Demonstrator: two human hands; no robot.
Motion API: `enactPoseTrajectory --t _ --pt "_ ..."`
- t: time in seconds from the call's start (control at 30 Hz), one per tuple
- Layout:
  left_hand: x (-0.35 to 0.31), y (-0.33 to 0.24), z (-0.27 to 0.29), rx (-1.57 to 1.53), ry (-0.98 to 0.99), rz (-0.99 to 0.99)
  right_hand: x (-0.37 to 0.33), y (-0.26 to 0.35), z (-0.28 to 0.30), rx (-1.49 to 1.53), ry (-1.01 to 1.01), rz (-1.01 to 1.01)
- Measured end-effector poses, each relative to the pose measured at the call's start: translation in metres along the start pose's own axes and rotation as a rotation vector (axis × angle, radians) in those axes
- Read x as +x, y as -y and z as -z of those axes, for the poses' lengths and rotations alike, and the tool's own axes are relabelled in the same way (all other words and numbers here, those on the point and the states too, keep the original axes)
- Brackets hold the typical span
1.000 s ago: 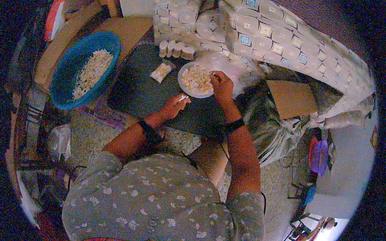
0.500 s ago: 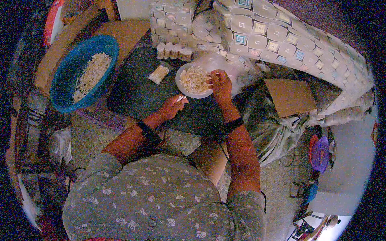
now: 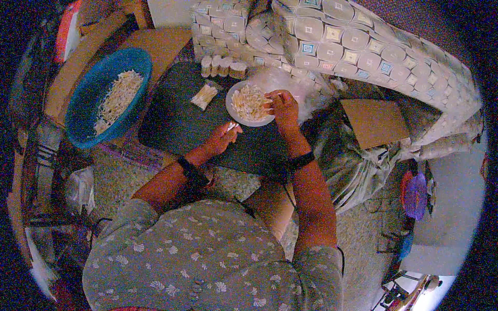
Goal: Packaging cotton swabs into small plastic bags.
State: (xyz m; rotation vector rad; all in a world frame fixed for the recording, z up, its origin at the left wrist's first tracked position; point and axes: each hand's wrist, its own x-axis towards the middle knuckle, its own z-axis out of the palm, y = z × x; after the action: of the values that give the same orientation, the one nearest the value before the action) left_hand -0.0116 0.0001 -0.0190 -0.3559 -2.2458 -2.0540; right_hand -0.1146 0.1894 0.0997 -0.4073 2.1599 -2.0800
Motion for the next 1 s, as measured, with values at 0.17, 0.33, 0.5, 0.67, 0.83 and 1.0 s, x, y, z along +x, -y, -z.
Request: enactPoseTrajectory --t 0.17,0.33,0.5,0.67,0.83,1.0 --pt "-0.001 -0.023 0.0 0.022 0.03 0.068 -0.013 -0.005 0.003 0.007 0.041 0.024" --pt "-0.001 -0.03 -0.008 0.109 -0.118 -0.028 -0.058 -0.022 -0.009 -0.071 0.009 -0.011" --pt "-0.001 -0.014 0.0 0.1 -0.02 0.027 -0.095 -0.036 -0.021 0.009 -0.022 -0.055" --pt "0.0 -0.024 -0.004 0.205 0.069 0.081 -0.107 -0.05 -0.023 0.087 -0.039 -0.094" --pt "0.002 -0.022 -0.001 0.295 0.063 0.011 -0.111 -0.06 -0.03 0.119 -0.026 -0.098" --pt "0.001 -0.023 -0.003 0.312 0.08 0.019 -0.113 -0.065 -0.029 0.117 -0.056 -0.11"
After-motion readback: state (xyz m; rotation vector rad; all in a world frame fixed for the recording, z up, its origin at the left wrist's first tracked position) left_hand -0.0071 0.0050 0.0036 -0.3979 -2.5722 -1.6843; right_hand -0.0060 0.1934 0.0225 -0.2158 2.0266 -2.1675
